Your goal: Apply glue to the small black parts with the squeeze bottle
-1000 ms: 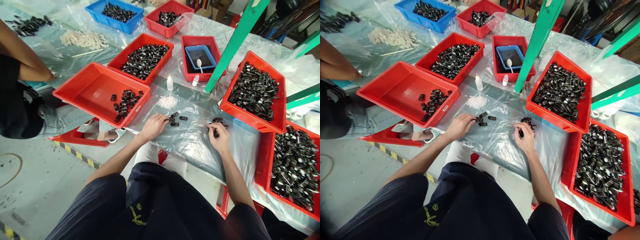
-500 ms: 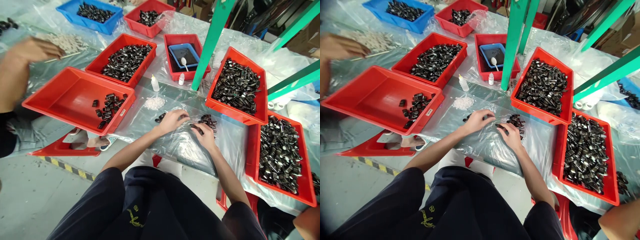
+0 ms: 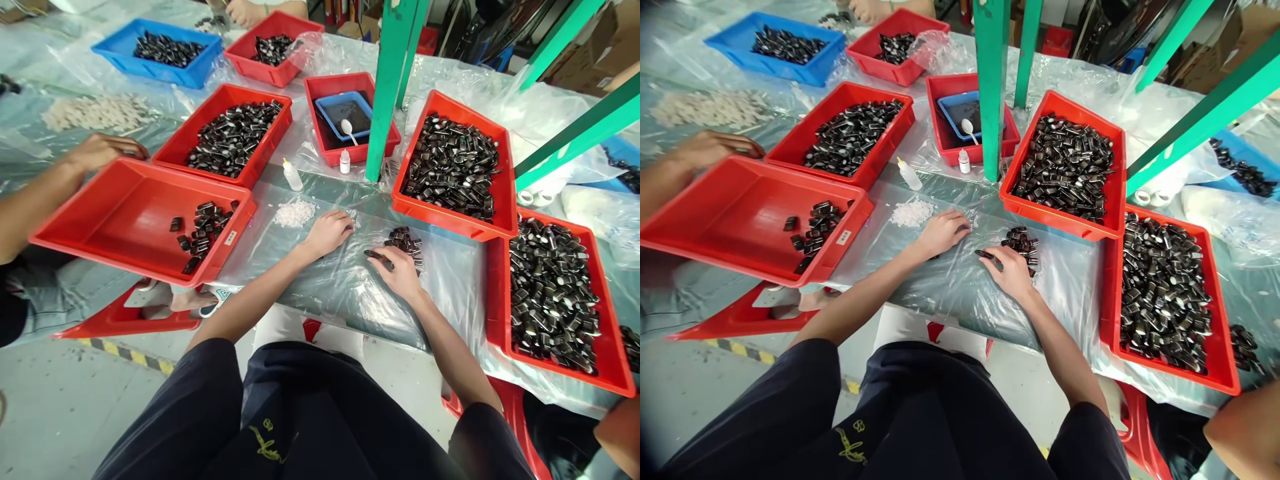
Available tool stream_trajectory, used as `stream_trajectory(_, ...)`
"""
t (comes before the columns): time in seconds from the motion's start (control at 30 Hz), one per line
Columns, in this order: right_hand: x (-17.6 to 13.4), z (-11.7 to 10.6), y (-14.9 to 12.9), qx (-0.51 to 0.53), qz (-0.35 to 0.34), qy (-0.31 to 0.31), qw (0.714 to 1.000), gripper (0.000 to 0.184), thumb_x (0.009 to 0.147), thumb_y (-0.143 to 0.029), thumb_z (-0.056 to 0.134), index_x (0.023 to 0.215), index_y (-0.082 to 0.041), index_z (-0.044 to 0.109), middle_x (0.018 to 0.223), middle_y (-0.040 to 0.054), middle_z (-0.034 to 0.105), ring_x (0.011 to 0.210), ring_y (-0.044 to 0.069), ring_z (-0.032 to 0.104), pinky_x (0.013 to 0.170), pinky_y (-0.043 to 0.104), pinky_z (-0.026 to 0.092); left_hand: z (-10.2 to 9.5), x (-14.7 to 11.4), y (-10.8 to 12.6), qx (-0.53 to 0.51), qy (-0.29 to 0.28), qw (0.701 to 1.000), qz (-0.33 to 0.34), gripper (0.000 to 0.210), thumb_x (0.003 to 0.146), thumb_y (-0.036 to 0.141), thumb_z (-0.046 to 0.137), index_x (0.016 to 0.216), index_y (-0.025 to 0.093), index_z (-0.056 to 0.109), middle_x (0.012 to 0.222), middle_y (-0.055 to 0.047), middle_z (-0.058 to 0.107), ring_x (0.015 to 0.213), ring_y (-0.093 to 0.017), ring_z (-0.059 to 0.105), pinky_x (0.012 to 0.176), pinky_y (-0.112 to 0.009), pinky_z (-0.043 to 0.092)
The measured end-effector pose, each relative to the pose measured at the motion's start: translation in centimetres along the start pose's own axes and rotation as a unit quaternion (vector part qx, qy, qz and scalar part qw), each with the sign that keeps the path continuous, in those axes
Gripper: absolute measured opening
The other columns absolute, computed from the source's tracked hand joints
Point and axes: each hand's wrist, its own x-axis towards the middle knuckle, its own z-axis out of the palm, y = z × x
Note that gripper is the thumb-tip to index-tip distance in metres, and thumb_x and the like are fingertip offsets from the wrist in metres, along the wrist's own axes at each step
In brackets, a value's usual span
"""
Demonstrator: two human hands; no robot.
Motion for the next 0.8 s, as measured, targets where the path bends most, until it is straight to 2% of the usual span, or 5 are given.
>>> stream_trajectory(0.3,-0.1,0.1,0.0,-0.002,0.004,-0.015,1.000,0.031,0.104,-0.050,0.064,0.108,-0.024,0.079,0.090,0.0087,0.078,0.077,0.024,0.069,0.078,0.038,0.058,-0.2,-1.5,-1.2,-0.119,0.028,0.992,-0.020,0.021,0.102,0.034,0.057,0.102,0.023,0.075,0.110,-0.010,0.078,0.112,-0.030,0.071,0.099,-0.041,0.053)
stream_trajectory(0.47,-0.1,0.3,0.2,-0.020,-0.004,-0.020,1.000,0.028,0.105,-0.046,0.065,0.110,-0.023,0.078,0.092,0.0079,0.079,0.078,0.022,0.070,0.077,0.036,0.058,-0.9,-1.6,-1.2,-0.185,0.036,0.981,-0.043,0.019,0.098,0.033,0.058,0.096,0.021,0.072,0.107,-0.010,0.077,0.103,-0.027,0.070,0.092,-0.039,0.053)
stream_trajectory(0.57,-0.1,0.2,0.2,-0.020,-0.007,-0.026,0.999,0.028,0.105,-0.044,0.064,0.110,-0.021,0.078,0.092,0.0083,0.078,0.077,0.022,0.070,0.076,0.035,0.057,-1.9,-2.2,-0.1,-0.295,0.031,0.954,-0.035,0.023,0.097,0.039,0.059,0.095,0.019,0.070,0.099,-0.008,0.076,0.091,-0.022,0.067,0.080,-0.033,0.051)
stream_trajectory(0.67,-0.1,0.1,0.2,-0.002,-0.007,-0.028,1.000,0.030,0.106,-0.045,0.062,0.112,-0.020,0.078,0.092,0.0078,0.078,0.076,0.021,0.068,0.075,0.034,0.055,-3.3,-3.1,1.6,-0.407,-0.013,0.913,0.017,0.029,0.098,0.045,0.062,0.095,0.018,0.068,0.094,-0.006,0.071,0.082,-0.017,0.062,0.075,-0.030,0.048)
stream_trajectory(0.8,-0.1,0.1,-0.1,0.049,0.001,-0.039,0.998,0.034,0.107,-0.049,0.060,0.111,-0.020,0.077,0.090,0.0066,0.076,0.071,0.018,0.062,0.070,0.032,0.051,-4.7,-4.0,3.1,-0.464,-0.068,0.882,0.052,0.029,0.097,0.046,0.065,0.093,0.017,0.066,0.087,-0.003,0.064,0.074,-0.014,0.054,0.070,-0.029,0.045)
